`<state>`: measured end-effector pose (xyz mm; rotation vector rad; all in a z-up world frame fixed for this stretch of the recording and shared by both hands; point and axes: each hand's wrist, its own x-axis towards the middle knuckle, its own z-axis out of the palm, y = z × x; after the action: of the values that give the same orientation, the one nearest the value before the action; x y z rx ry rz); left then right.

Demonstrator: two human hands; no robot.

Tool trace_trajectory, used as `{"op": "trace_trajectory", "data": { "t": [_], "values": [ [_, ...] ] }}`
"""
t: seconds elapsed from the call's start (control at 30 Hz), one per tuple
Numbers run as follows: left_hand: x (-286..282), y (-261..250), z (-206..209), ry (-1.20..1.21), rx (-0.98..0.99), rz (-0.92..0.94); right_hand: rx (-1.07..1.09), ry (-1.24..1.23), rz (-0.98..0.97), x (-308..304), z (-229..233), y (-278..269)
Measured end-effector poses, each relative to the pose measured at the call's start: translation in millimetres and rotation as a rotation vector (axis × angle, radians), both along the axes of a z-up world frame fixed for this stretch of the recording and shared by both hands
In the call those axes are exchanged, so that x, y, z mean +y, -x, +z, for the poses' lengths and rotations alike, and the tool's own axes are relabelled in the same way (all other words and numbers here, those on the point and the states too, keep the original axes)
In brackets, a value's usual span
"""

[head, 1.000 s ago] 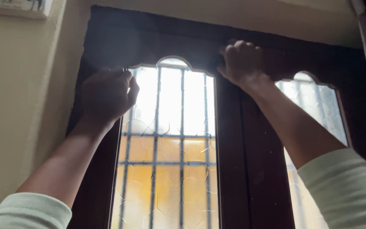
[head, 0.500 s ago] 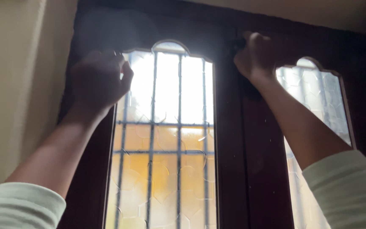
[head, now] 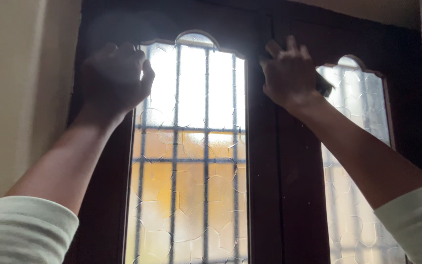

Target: The person wipes the dark brown wooden frame of a window with a dark cloth. They clean the vertical sides and the top horizontal section of the frame, using one hand to hold the frame steady while the other wipes. The window has frosted glass with a grid pattern.

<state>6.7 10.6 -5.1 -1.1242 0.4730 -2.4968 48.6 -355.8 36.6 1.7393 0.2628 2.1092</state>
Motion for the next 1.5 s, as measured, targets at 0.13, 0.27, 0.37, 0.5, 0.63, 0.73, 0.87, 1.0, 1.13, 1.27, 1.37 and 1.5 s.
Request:
{"op": "trace_trajectory", "data": {
  "t": [0.13,0.27,0.37,0.5,0.63,0.73,0.87,1.0,1.13,1.27,1.37,1.5],
  "values": [
    [-5,9,-9,0.012,0.059,-0.020,0.037,-0.116,0.139,3,0,7],
    [-5,11,-21,0.049,0.092,0.009,-0.150,0.190,0.183,25,-39,-16],
    [-5,10,-27,0.041,0.091,0.003,0.005,0.292,0.333,14,-27,-16],
    [-1,5,-23,0.017,0.092,0.003,-0.035,0.081,0.525,12,-1,-15],
    [2,3,-26,-0.012,0.066,0.025,-0.064,0.193,0.461,18,-26,-21],
    [1,5,-26,-0.006,0.065,-0.003,0.115,0.137,0.365,9,-26,-10],
    [-3,7,-24,0.024,0.072,0.016,-0.025,-0.061,0.496,-2,16,-10],
    [1,9,-29,0.007,0.086,-0.004,-0.270,0.046,0.134,5,7,-39],
    [1,8,-27,-0.042,0.071,-0.051,0.021,-0.057,0.233,-26,32,-37],
    [1,4,-28,-0.015,0.057,-0.045,0.072,-0.273,0.517,-32,64,-43],
    [1,3,-31,-0.040,0.050,-0.054,-0.276,0.003,0.164,-6,25,-49],
    [-6,-2,-42,-0.022,0.050,-0.108,0.070,-0.073,0.170,-1,-13,-8]
  ]
}}
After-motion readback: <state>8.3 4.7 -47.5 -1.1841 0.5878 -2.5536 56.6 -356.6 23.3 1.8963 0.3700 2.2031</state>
